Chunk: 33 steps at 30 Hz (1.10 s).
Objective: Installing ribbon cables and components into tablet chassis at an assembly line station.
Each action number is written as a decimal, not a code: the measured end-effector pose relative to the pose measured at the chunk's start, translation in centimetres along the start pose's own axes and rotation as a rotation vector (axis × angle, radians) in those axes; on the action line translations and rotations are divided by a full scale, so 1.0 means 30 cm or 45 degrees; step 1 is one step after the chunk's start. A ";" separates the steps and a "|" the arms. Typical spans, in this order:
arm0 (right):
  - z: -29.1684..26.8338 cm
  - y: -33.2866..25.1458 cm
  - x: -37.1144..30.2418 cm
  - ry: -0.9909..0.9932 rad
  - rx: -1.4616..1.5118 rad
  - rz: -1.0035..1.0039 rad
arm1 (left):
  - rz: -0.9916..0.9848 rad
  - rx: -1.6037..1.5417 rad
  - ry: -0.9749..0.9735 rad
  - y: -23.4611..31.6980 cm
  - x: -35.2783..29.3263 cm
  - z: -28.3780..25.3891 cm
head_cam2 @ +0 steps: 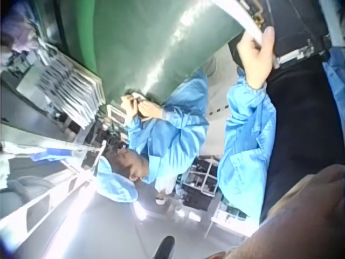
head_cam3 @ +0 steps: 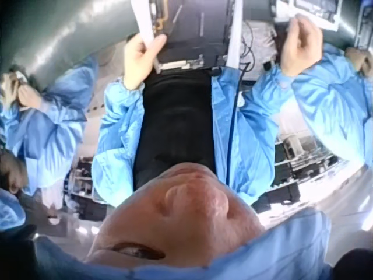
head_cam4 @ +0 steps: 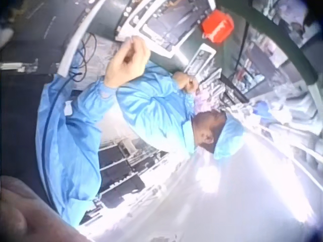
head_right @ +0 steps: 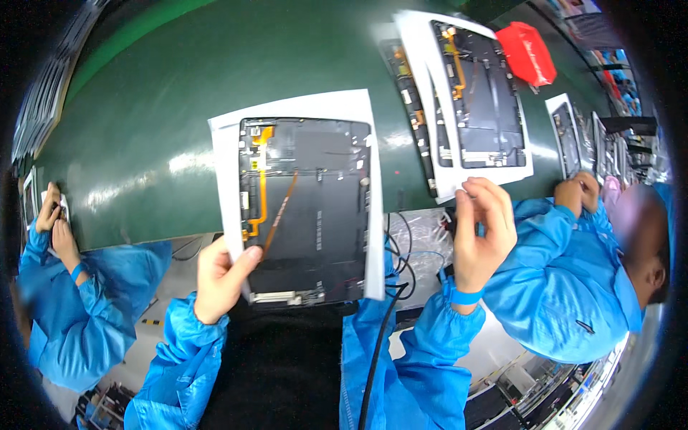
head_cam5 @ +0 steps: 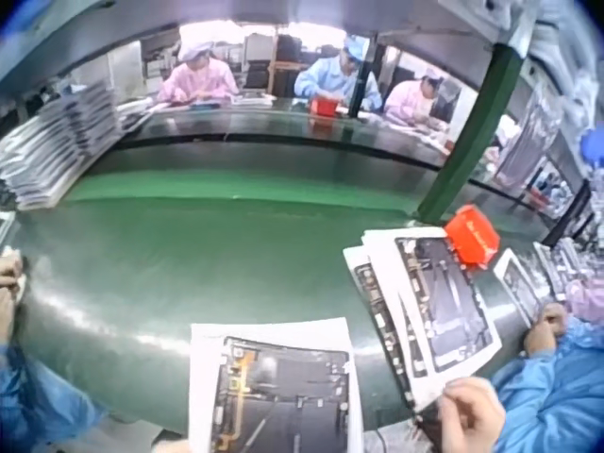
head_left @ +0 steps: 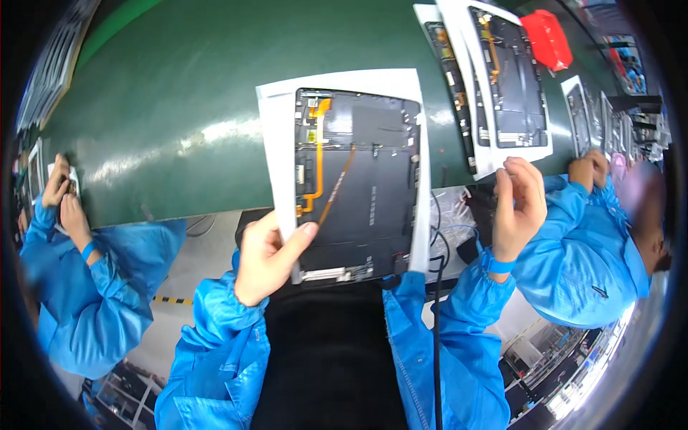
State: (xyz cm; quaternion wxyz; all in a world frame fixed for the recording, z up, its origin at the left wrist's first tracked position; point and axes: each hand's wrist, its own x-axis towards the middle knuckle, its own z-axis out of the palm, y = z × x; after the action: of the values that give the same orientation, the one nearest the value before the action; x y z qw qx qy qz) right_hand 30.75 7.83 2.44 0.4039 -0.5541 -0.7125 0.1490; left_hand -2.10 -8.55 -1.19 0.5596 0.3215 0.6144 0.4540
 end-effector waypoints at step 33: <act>-0.018 0.130 0.103 -0.039 0.188 0.103 | 1.084 0.701 0.106 0.168 0.153 0.021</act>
State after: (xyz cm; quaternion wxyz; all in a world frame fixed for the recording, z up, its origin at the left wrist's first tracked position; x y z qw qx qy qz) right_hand 33.59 11.85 1.48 0.4264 -0.5487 -0.6827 0.2258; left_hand -2.80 -2.35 1.63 0.1944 0.6604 0.5475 0.4756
